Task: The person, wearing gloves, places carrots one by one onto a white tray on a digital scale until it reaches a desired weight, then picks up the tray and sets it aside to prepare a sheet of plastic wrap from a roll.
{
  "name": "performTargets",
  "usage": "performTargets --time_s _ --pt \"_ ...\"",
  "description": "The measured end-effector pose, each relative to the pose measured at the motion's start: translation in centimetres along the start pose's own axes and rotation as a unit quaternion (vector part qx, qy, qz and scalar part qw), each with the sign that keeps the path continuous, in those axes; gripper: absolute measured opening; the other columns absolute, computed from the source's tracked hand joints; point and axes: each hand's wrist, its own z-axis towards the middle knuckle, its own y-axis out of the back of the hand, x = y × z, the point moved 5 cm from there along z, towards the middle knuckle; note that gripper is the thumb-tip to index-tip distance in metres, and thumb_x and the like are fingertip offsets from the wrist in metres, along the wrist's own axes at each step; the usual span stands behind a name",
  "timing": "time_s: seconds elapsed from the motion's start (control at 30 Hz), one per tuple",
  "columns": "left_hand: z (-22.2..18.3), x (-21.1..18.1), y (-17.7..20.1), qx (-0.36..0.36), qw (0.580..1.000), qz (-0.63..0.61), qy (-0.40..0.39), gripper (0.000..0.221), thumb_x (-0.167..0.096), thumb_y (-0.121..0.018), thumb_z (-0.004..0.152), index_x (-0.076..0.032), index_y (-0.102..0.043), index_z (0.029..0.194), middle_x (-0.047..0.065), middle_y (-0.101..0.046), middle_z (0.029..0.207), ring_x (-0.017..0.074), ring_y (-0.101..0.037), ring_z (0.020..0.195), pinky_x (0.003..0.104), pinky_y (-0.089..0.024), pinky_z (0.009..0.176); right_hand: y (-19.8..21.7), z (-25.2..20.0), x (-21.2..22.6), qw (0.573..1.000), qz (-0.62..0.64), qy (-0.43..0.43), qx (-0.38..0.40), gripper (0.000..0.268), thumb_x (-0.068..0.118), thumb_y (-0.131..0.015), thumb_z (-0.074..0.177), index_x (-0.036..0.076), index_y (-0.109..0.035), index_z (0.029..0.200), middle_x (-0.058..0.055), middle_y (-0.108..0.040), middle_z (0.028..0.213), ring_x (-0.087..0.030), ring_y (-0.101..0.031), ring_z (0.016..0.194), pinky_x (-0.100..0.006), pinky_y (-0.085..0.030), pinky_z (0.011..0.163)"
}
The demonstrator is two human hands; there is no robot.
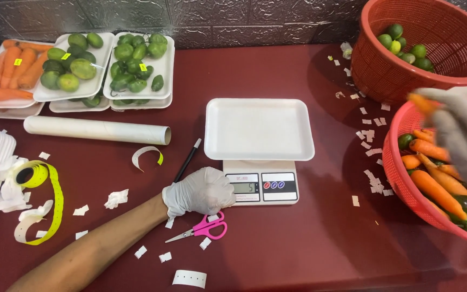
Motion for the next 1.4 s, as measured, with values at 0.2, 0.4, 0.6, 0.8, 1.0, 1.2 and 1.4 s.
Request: performTargets --time_s 0.2,0.4,0.6,0.8,1.0,1.2,1.4 --pt "0.1 0.1 0.1 0.000 1.000 -0.006 0.000 0.017 -0.017 -0.059 0.068 -0.018 -0.043 0.067 -0.001 -0.039 0.068 0.0202 -0.047 0.061 0.035 -0.047 0.054 -7.3 2.6 11.8 0.990 0.028 0.057 0.127 0.057 0.004 -0.058 0.093 -0.002 -0.045 0.149 -0.030 -0.053 0.145 -0.044 -0.050 0.135 -0.051 -0.040 0.112" --pt "0.0 0.2 -0.1 0.006 1.000 -0.002 0.003 0.017 -0.017 -0.059 0.071 -0.019 -0.043 0.068 -0.002 -0.039 0.068 0.0190 -0.048 0.062 0.034 -0.047 0.054 -16.3 3.6 11.8 0.981 -0.150 0.058 0.105 0.050 0.030 -0.070 0.093 0.032 -0.055 0.141 0.000 -0.067 0.123 -0.025 -0.065 0.117 -0.045 -0.058 0.094" --pt "-0.3 0.2 -0.3 0.003 1.000 0.005 0.008 0.017 -0.020 -0.060 0.073 -0.021 -0.043 0.068 -0.003 -0.040 0.068 0.0188 -0.048 0.062 0.034 -0.048 0.054 -23.0 6.4 12.7 0.973 -0.092 0.135 0.163 0.039 0.016 -0.067 0.096 0.022 -0.059 0.133 0.000 -0.066 0.127 -0.025 -0.059 0.126 -0.041 -0.053 0.105" --pt "0.0 0.2 -0.4 0.004 1.000 -0.009 0.023 0.018 -0.021 -0.061 0.072 -0.020 -0.043 0.069 -0.002 -0.039 0.068 0.0194 -0.048 0.062 0.035 -0.047 0.055 -24.0 8.1 14.1 0.976 -0.083 0.071 0.187 0.037 0.027 -0.074 0.092 0.024 -0.063 0.127 -0.003 -0.069 0.115 -0.023 -0.068 0.115 -0.038 -0.053 0.104" --pt "-0.2 0.2 -0.6 0.000 1.000 -0.011 0.029 0.017 -0.018 -0.057 0.078 -0.021 -0.043 0.069 -0.003 -0.039 0.067 0.0193 -0.048 0.061 0.035 -0.047 0.056 -24.0 9.3 12.8 0.971 -0.159 0.058 0.168 0.032 0.044 -0.073 0.091 0.039 -0.066 0.122 0.013 -0.069 0.114 -0.012 -0.070 0.106 -0.031 -0.058 0.093" --pt "0.1 0.2 -0.2 0.006 0.999 -0.015 0.030 0.018 -0.019 -0.060 0.072 -0.020 -0.043 0.069 -0.003 -0.039 0.067 0.0189 -0.048 0.061 0.035 -0.048 0.055 -23.0 9.0 13.1 0.965 -0.142 0.052 0.212 0.038 0.035 -0.072 0.094 0.034 -0.066 0.131 0.005 -0.066 0.127 -0.023 -0.066 0.118 -0.040 -0.055 0.102" --pt "0.0 0.2 -0.2 0.007 1.000 -0.011 0.023 0.018 -0.018 -0.060 0.072 -0.020 -0.043 0.067 -0.002 -0.039 0.066 0.0191 -0.048 0.060 0.035 -0.047 0.055 -23.6 9.2 12.5 0.958 -0.180 0.047 0.220 0.047 0.041 -0.077 0.088 0.039 -0.064 0.134 0.010 -0.064 0.129 -0.019 -0.064 0.120 -0.040 -0.053 0.105"
